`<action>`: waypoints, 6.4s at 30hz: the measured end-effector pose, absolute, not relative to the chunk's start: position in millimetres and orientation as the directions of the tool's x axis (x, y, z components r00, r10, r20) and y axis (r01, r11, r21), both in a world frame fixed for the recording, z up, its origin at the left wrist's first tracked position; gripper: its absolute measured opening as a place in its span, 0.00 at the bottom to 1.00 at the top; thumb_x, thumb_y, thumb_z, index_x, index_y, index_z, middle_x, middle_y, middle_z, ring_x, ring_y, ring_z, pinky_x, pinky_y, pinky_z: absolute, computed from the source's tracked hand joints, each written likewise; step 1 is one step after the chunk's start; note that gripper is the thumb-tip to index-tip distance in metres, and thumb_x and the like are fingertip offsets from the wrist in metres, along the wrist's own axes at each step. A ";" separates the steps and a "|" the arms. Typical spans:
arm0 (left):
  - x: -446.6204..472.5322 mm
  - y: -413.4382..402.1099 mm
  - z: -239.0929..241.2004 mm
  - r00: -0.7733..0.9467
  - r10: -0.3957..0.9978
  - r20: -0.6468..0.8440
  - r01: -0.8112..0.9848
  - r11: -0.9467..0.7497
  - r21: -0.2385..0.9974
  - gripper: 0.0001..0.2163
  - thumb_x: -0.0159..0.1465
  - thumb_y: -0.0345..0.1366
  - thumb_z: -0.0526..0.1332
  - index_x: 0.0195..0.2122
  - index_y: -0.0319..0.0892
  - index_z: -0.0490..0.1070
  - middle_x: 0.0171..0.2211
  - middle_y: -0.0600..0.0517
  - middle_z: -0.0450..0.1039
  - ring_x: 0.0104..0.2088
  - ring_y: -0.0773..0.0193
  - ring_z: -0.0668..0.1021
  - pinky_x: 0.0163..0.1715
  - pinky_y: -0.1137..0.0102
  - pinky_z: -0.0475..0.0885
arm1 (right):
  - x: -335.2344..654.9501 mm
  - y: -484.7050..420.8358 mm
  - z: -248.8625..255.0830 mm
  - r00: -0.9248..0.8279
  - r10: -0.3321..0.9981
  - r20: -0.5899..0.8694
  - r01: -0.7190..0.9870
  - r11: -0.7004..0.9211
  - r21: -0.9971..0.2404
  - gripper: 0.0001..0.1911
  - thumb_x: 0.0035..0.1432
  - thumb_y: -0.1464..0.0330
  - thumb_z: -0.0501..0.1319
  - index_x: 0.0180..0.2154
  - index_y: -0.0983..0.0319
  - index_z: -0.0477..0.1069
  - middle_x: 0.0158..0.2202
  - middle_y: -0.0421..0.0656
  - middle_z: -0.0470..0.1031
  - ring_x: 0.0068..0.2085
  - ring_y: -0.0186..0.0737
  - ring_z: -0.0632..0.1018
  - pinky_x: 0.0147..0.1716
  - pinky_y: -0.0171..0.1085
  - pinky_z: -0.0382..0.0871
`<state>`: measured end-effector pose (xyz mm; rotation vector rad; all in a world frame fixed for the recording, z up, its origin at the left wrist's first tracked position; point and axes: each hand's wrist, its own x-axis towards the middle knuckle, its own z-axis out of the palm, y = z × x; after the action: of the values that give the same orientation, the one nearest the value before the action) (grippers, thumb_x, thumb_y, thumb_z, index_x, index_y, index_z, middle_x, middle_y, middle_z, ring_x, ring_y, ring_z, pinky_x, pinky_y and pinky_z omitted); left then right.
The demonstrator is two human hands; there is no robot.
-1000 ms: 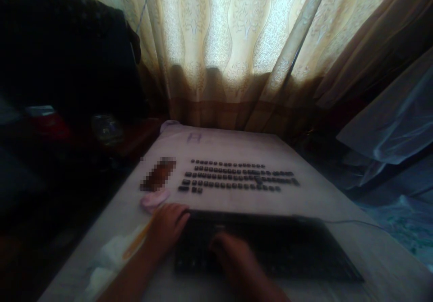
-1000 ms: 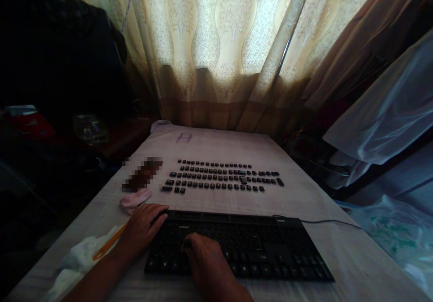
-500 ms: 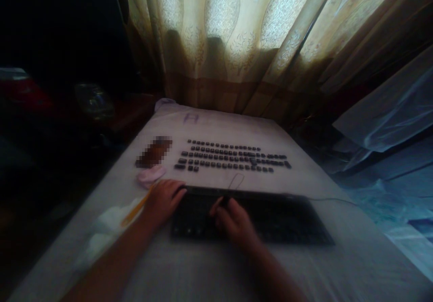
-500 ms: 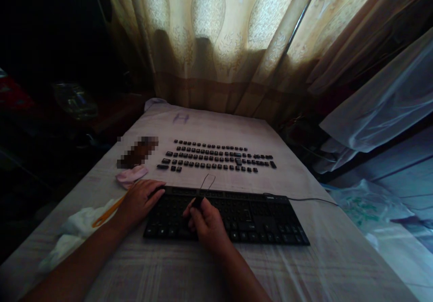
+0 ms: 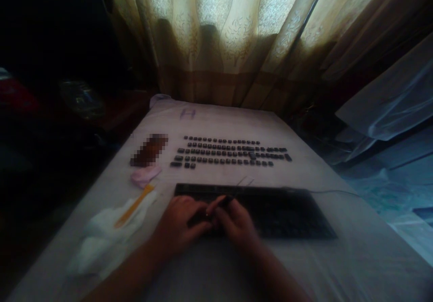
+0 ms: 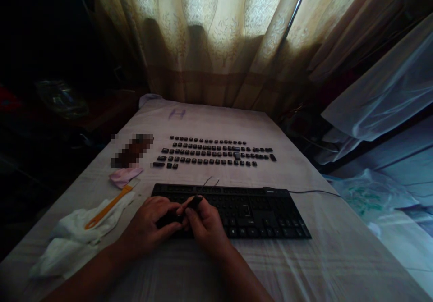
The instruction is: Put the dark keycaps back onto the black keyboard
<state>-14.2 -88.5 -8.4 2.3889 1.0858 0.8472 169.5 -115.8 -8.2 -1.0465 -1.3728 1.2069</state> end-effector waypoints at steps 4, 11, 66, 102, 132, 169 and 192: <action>-15.6 -85.7 -9.6 0.523 0.791 0.318 0.505 -0.588 0.632 0.11 0.63 0.45 0.60 0.39 0.47 0.77 0.31 0.51 0.78 0.34 0.60 0.78 0.37 0.64 0.71 | 169.6 -116.6 -5.9 -0.156 0.978 0.137 0.014 0.141 -0.990 0.11 0.64 0.60 0.56 0.36 0.60 0.70 0.25 0.37 0.70 0.24 0.31 0.72 0.25 0.31 0.70; -17.4 -83.6 -11.9 0.513 0.805 0.298 0.466 -0.552 0.691 0.09 0.62 0.43 0.62 0.36 0.46 0.78 0.32 0.51 0.78 0.34 0.60 0.78 0.36 0.65 0.71 | 165.2 -115.9 -6.7 -0.016 0.988 0.155 -0.052 0.153 -0.987 0.08 0.61 0.62 0.60 0.36 0.60 0.70 0.31 0.41 0.77 0.26 0.33 0.75 0.26 0.33 0.73; -27.2 -80.4 -13.0 0.164 0.862 0.480 0.468 -0.496 0.731 0.07 0.63 0.37 0.58 0.36 0.46 0.76 0.23 0.56 0.78 0.24 0.66 0.80 0.28 0.74 0.75 | 191.2 -37.7 19.9 -0.091 0.981 0.172 0.796 0.176 -0.579 0.09 0.55 0.69 0.65 0.38 0.58 0.80 0.34 0.43 0.81 0.34 0.40 0.79 0.36 0.38 0.73; -34.7 -64.6 -22.3 0.115 0.913 0.391 0.504 -0.393 0.769 0.09 0.62 0.39 0.57 0.35 0.45 0.76 0.23 0.56 0.78 0.23 0.65 0.80 0.27 0.74 0.75 | 176.9 3.3 22.5 0.024 1.000 -0.006 0.919 -0.024 -0.394 0.12 0.60 0.64 0.60 0.42 0.56 0.80 0.40 0.43 0.83 0.45 0.46 0.80 0.43 0.40 0.71; -35.3 -66.2 -15.2 0.121 0.922 0.369 0.588 -0.366 0.721 0.10 0.61 0.42 0.58 0.35 0.45 0.76 0.23 0.58 0.78 0.23 0.65 0.80 0.30 0.72 0.76 | 269.7 -94.1 22.3 -0.073 0.996 0.057 0.832 0.092 -0.548 0.13 0.54 0.74 0.58 0.41 0.60 0.76 0.38 0.48 0.81 0.40 0.48 0.80 0.42 0.46 0.73; -36.0 -65.9 -22.7 0.201 0.889 0.412 0.589 -0.446 0.674 0.09 0.64 0.40 0.57 0.38 0.45 0.75 0.28 0.55 0.79 0.27 0.65 0.80 0.32 0.70 0.76 | 181.7 -104.3 25.6 -0.444 0.896 -0.008 0.704 0.343 -0.621 0.05 0.61 0.76 0.60 0.36 0.61 0.73 0.36 0.43 0.79 0.38 0.40 0.79 0.39 0.36 0.69; -30.7 -61.7 -23.6 0.410 0.770 0.489 0.621 -0.628 0.468 0.11 0.67 0.37 0.54 0.46 0.43 0.74 0.45 0.46 0.78 0.48 0.54 0.76 0.52 0.53 0.70 | 196.3 -99.1 3.7 -0.168 0.979 0.116 0.229 0.153 -0.961 0.08 0.64 0.64 0.53 0.34 0.59 0.65 0.29 0.39 0.75 0.28 0.34 0.75 0.30 0.35 0.71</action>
<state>-30.7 -61.7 -23.6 2.4518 1.2294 1.0217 196.3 -99.1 3.7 -1.2034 -1.5643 1.0920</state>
